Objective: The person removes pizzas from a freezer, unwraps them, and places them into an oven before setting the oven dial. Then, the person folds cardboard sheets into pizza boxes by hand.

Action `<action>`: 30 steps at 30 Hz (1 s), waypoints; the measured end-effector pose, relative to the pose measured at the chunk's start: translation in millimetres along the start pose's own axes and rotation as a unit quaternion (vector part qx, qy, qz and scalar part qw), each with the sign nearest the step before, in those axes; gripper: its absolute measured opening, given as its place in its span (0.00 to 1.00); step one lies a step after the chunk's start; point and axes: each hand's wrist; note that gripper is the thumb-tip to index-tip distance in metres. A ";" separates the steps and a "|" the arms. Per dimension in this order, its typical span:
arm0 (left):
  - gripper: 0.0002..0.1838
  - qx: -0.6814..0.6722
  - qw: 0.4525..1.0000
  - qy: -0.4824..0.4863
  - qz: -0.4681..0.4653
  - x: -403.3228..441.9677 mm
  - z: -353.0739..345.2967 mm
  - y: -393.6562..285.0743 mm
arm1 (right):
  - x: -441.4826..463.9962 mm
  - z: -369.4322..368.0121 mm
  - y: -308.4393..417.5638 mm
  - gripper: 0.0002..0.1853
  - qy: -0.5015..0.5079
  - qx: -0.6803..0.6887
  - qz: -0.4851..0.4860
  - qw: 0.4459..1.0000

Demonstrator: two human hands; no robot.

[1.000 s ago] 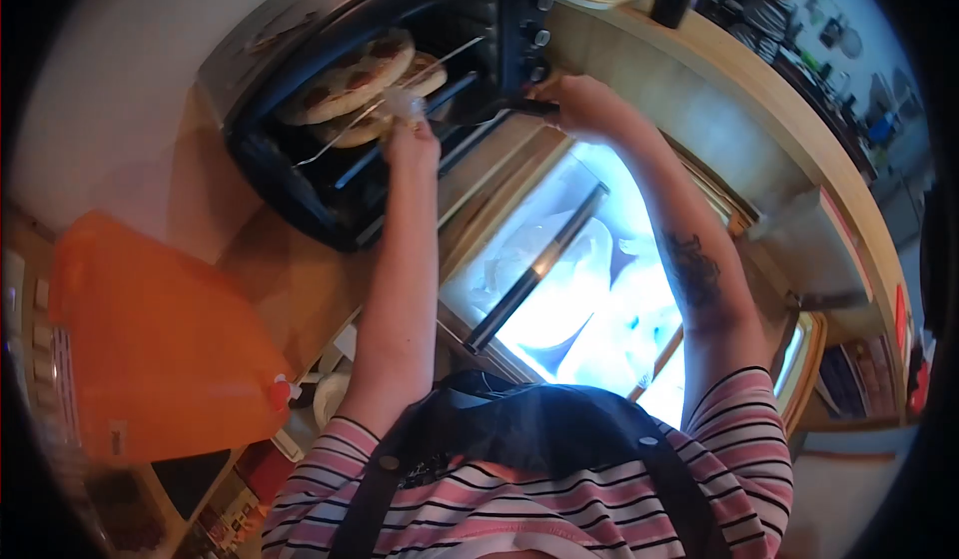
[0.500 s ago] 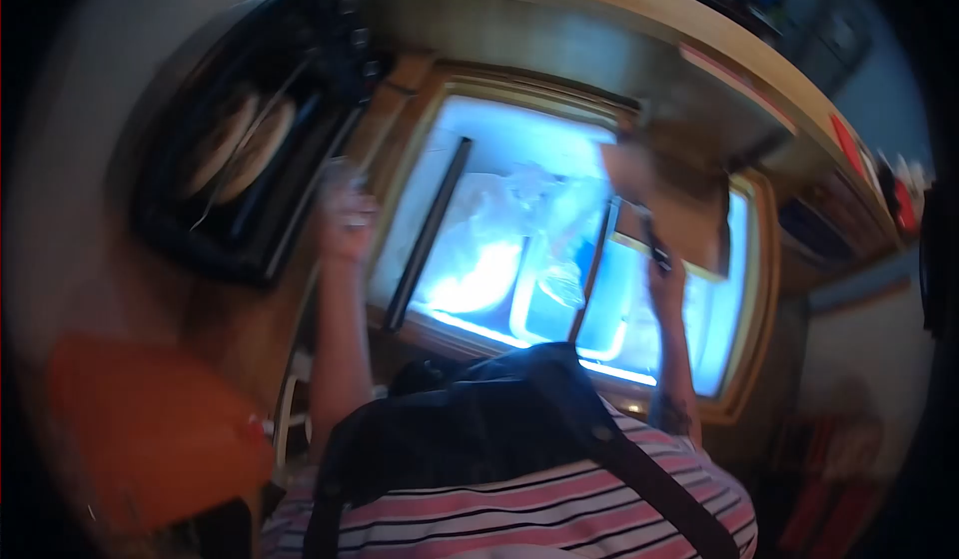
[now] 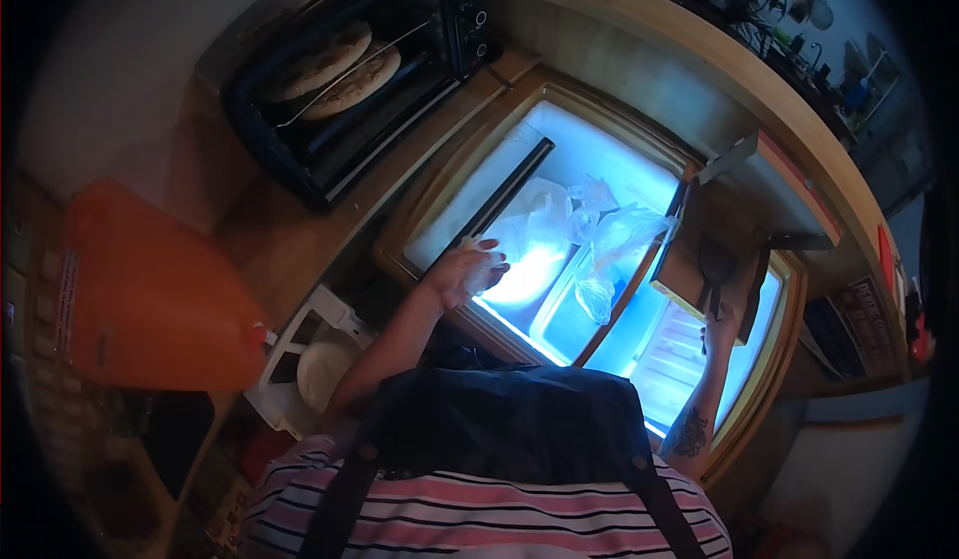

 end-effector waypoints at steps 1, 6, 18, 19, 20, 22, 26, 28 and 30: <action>0.18 -0.070 0.997 -0.017 0.015 1.5 12.7 10.1 | 21.4 2.2 -27.4 0.23 -0.018 -0.064 0.059 0.996; 0.17 -0.073 0.994 -0.082 0.011 2.6 32.7 30.9 | -22.3 6.3 30.3 0.26 -0.055 -0.236 0.114 0.963; 0.22 0.055 0.975 -0.180 -0.120 9.2 49.8 85.4 | -120.6 -227.5 155.5 0.31 0.464 0.312 -0.025 0.829; 0.22 0.059 0.976 -0.167 -0.124 5.2 49.3 82.8 | -126.7 -252.4 155.7 0.34 0.451 0.324 -0.079 0.828; 0.23 0.063 0.978 -0.153 -0.129 2.7 50.0 81.8 | -129.0 -274.6 154.7 0.38 0.436 0.336 -0.133 0.825; 0.27 0.073 0.975 -0.159 -0.139 -0.6 52.7 82.1 | -128.7 -308.9 149.3 0.41 0.399 0.359 -0.218 0.815; 0.34 0.113 0.978 -0.120 -0.129 -16.7 43.8 66.7 | -129.8 -334.2 154.0 0.39 0.424 0.437 -0.337 0.719; 0.33 0.134 0.973 -0.110 -0.152 -19.0 44.2 64.1 | -133.8 -333.0 166.2 0.34 0.482 0.504 -0.247 0.673; 0.28 0.134 0.973 -0.116 -0.148 -22.1 39.9 54.3 | -136.6 -327.5 183.7 0.25 0.471 0.531 -0.240 0.662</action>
Point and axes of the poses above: each hand's wrist, its own x-axis towards the middle knuckle, its own z-axis out of the back of the hand, y = z × x, and after that the axes turned 11 degrees about x, right-handed
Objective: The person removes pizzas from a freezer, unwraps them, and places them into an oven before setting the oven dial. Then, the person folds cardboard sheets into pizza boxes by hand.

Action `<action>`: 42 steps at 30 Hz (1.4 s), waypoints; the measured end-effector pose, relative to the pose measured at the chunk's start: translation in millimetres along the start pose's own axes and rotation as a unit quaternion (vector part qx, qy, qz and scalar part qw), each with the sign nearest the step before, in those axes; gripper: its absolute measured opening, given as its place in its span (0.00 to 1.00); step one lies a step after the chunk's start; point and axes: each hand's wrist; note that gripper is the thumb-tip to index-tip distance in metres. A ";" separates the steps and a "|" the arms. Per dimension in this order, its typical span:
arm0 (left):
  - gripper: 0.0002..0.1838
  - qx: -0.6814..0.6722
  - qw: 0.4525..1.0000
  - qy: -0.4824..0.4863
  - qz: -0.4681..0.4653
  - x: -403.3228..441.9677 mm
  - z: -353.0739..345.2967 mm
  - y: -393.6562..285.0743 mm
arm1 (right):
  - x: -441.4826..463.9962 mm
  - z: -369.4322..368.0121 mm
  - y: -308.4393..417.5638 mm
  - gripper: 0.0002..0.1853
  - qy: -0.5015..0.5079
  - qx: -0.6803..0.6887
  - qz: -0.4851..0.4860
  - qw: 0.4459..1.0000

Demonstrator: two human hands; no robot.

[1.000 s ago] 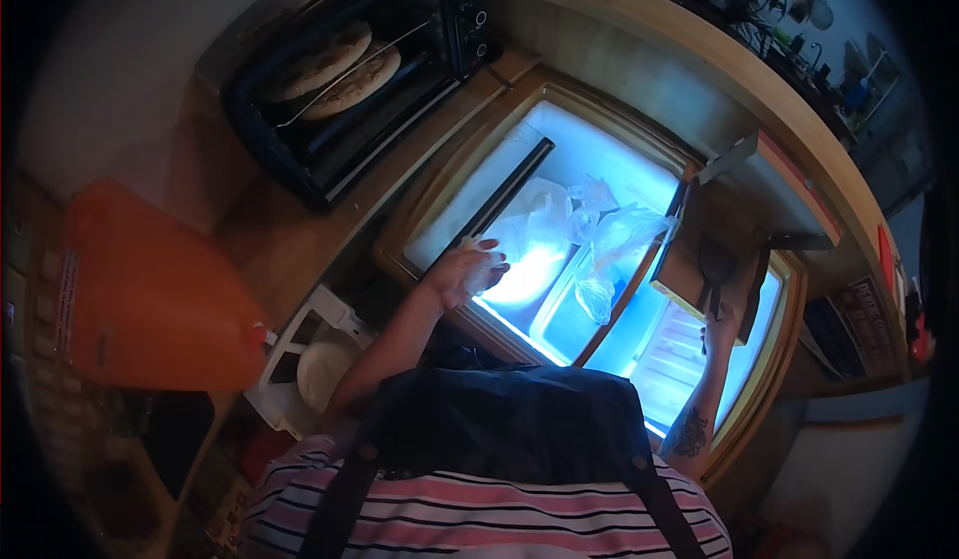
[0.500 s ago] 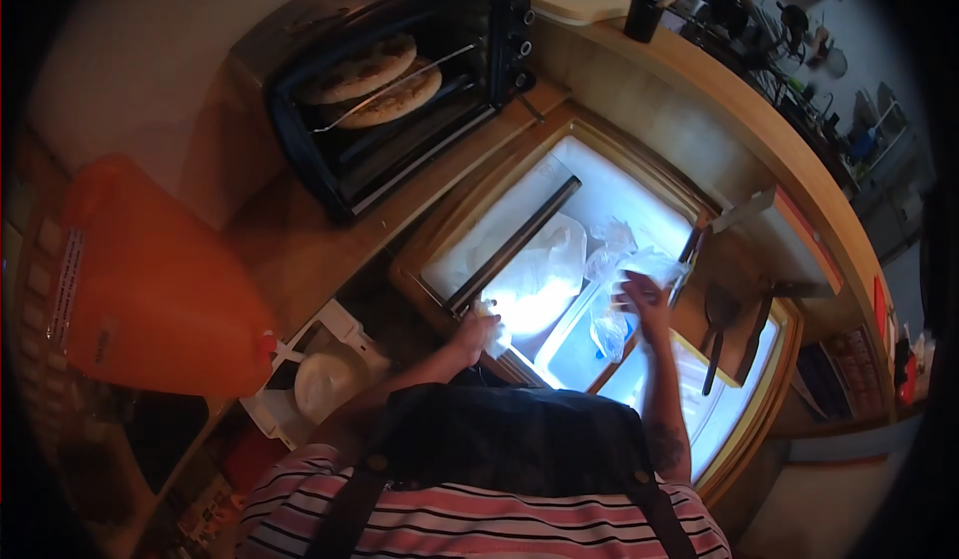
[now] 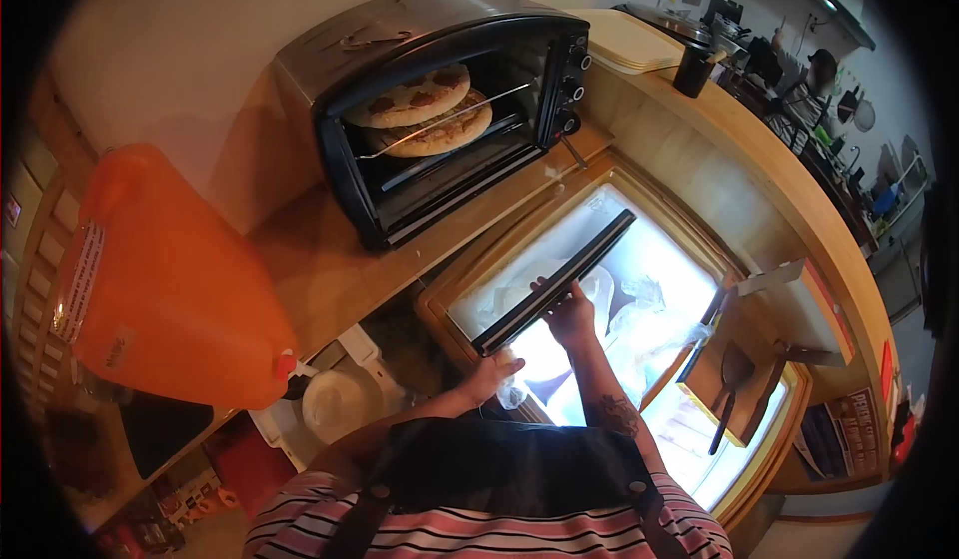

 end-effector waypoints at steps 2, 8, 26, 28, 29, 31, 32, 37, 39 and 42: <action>0.16 0.105 0.987 -0.015 -0.123 3.9 -7.2 -29.5 | 8.8 -4.0 5.7 0.22 0.098 0.008 0.039 0.994; 0.16 0.098 0.933 -0.108 -0.330 30.4 -19.2 -162.0 | -10.9 -118.8 43.1 0.20 0.175 -0.153 0.131 0.964; 0.15 -0.073 0.903 -0.205 -0.369 77.5 39.0 -296.9 | 44.4 -411.4 7.5 0.15 0.293 -0.791 0.469 0.264; 0.18 -0.080 0.897 -0.216 -0.378 83.4 41.1 -300.6 | 32.4 -415.4 16.2 0.14 0.317 -0.797 0.433 0.277; 0.18 -0.077 0.896 -0.218 -0.378 83.3 40.4 -302.3 | 28.0 -415.3 19.3 0.13 0.344 -0.800 0.396 0.290; 0.18 -0.074 0.895 -0.221 -0.379 85.2 42.3 -302.5 | 29.0 -412.9 21.5 0.11 0.345 -0.800 0.398 0.286; 0.17 -0.071 0.897 -0.216 -0.380 86.9 43.8 -301.7 | 29.8 -412.1 22.1 0.10 0.345 -0.799 0.402 0.283; 0.16 -0.065 0.902 -0.213 -0.370 87.3 41.2 -303.5 | 23.8 -393.8 32.9 0.06 0.311 -0.769 0.505 0.238; 0.14 -0.052 0.900 -0.248 -0.356 88.1 40.2 -305.0 | 22.2 -380.8 46.7 0.05 0.258 -0.776 0.516 0.255; 0.11 -0.092 0.882 -0.246 -0.391 91.9 35.3 -305.7 | 27.9 -355.1 62.5 0.05 0.214 -0.798 0.463 0.322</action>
Point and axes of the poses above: each hand's wrist, its own x-axis towards the middle knuckle, its own z-axis out of the back of the hand, y = z × x, and after that the axes turned 11 degrees about x, right-handed
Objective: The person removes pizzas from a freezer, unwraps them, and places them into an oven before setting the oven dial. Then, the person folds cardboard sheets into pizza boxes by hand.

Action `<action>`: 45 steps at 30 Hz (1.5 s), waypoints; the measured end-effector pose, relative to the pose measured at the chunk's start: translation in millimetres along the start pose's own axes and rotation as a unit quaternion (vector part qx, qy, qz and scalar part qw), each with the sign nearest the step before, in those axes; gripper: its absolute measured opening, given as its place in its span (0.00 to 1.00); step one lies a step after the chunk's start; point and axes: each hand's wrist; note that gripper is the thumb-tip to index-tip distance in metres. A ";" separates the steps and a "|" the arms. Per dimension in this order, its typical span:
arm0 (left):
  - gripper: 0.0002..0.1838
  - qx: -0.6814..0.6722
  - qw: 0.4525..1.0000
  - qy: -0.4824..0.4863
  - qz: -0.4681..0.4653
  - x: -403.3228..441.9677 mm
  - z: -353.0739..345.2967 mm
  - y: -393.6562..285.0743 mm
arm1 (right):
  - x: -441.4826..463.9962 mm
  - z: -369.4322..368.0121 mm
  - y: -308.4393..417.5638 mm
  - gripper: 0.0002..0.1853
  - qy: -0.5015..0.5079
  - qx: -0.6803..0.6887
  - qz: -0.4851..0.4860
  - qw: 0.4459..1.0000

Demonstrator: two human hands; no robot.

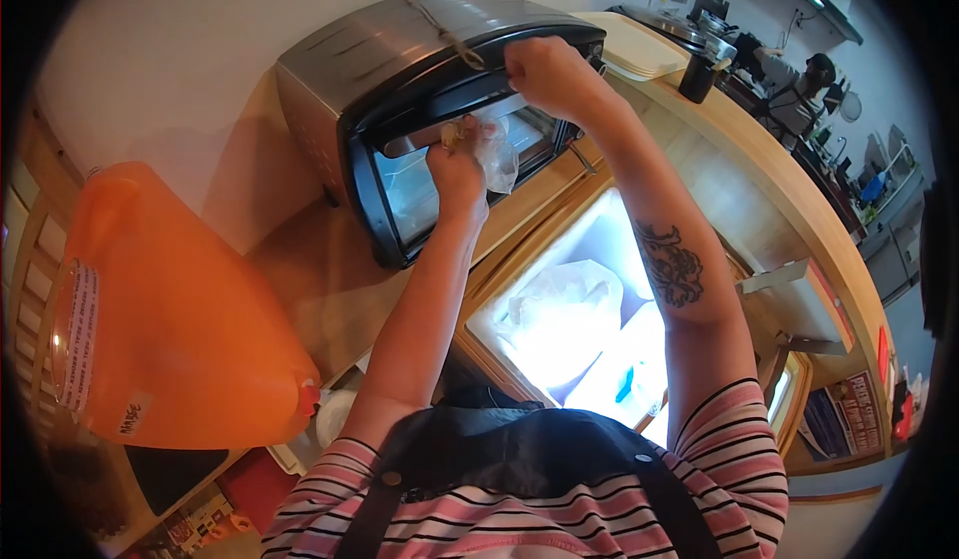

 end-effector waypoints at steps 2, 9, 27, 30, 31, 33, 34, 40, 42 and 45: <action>0.09 0.000 1.000 -0.014 0.001 1.8 -2.4 4.3 | -13.0 -2.2 -18.7 0.05 -0.024 0.019 0.005 1.000; 0.10 0.024 0.999 -0.025 -0.010 2.3 -2.5 5.4 | -23.4 -16.5 -46.6 0.04 -0.054 0.024 -0.056 0.997; 0.12 -0.007 1.000 -0.008 -0.022 5.8 -4.5 14.3 | -47.4 -79.1 -47.4 0.05 -0.262 0.394 -0.177 0.863; 0.12 0.007 1.000 0.004 -0.005 1.3 -1.7 7.6 | -68.5 -97.7 -48.9 0.07 -0.194 0.234 -0.062 0.951; 0.12 0.023 0.998 0.046 0.032 -3.0 3.4 -0.2 | -78.3 -110.3 -57.2 0.08 -0.183 0.234 -0.058 0.953; 0.12 0.068 0.993 0.076 0.064 -8.4 22.5 -6.4 | -90.5 -136.4 -95.3 0.07 -0.238 0.265 -0.111 0.928; 0.12 0.073 0.990 0.095 0.077 -16.8 28.4 -12.1 | -96.6 -150.7 -118.2 0.07 -0.288 0.297 -0.162 0.896; 0.11 0.129 0.965 0.128 0.190 -66.4 76.3 24.3 | -81.1 -185.8 -226.8 0.20 -0.357 0.151 -0.339 0.857; 0.09 0.143 0.939 0.175 0.260 -78.5 84.6 39.2 | -75.8 -194.6 -249.3 0.23 -0.314 0.215 -0.351 0.855; 0.08 0.194 0.919 0.180 0.293 -92.5 99.0 70.4 | -72.5 -202.4 -269.0 0.22 -0.343 0.190 -0.349 0.851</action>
Point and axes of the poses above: each hand's wrist, its own x-axis towards the middle knuckle, its own z-axis out of the back of the hand, y = z × x, and after that the axes turned 11 degrees about x, right-handed
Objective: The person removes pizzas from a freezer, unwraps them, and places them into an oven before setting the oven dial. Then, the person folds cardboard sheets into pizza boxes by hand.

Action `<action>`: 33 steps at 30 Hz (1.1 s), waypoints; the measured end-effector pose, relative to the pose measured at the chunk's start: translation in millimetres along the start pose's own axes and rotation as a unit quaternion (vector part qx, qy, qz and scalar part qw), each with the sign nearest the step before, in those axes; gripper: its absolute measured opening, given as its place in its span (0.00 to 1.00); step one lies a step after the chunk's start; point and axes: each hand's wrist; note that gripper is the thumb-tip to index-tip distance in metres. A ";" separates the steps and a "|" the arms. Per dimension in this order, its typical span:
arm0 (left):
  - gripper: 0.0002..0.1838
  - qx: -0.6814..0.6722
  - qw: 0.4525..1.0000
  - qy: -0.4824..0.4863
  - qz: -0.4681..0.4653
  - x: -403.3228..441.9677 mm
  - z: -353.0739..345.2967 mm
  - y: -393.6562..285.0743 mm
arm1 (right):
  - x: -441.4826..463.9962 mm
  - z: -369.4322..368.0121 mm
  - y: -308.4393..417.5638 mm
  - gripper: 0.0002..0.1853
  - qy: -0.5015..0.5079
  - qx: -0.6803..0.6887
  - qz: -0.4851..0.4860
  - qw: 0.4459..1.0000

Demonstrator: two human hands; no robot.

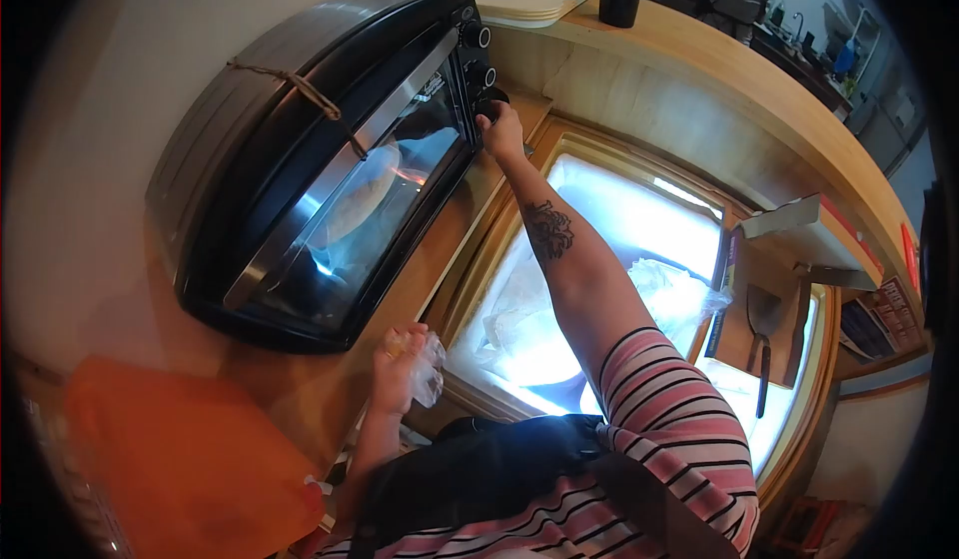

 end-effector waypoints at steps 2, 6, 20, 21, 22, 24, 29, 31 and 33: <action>0.09 0.000 1.000 0.016 0.012 3.4 -0.4 10.7 | 5.9 0.5 -7.3 0.22 0.021 0.037 -0.023 0.999; 0.10 0.001 0.999 0.032 0.038 6.5 -7.8 18.0 | 9.2 -1.8 -17.9 0.23 0.038 0.117 -0.095 0.988; 0.09 0.008 0.997 0.055 0.049 3.2 -15.6 21.3 | 12.2 2.2 -15.9 0.25 0.078 0.108 -0.165 0.977; 0.09 0.006 0.997 0.057 0.045 3.2 -15.6 20.3 | 12.2 0.8 -16.4 0.25 0.065 0.103 -0.161 0.979; 0.09 0.003 0.997 0.060 0.042 2.7 -15.6 19.6 | 11.4 -0.4 -17.3 0.24 0.052 0.098 -0.158 0.981; 0.09 0.001 0.997 0.061 0.040 1.4 -16.7 17.3 | 11.3 -2.3 -20.0 0.24 0.049 0.102 -0.152 0.982; 0.08 -0.014 0.996 0.075 0.036 -0.3 -17.5 22.7 | 11.8 -8.5 -29.3 0.20 0.026 0.071 -0.097 0.992; 0.08 -0.010 0.996 0.081 0.041 -1.4 -18.3 25.2 | 11.3 -9.3 -29.8 0.20 0.019 0.056 -0.081 0.995; 0.08 -0.013 0.995 0.087 0.043 -3.2 -18.4 25.7 | 11.4 -10.6 -30.1 0.19 0.015 0.052 -0.078 0.995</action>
Point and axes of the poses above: each hand's wrist, its own x-axis towards the middle knuckle, its own z-axis out of the back of the hand, y = z × x, and after that the axes turned 11 degrees about x, right-handed
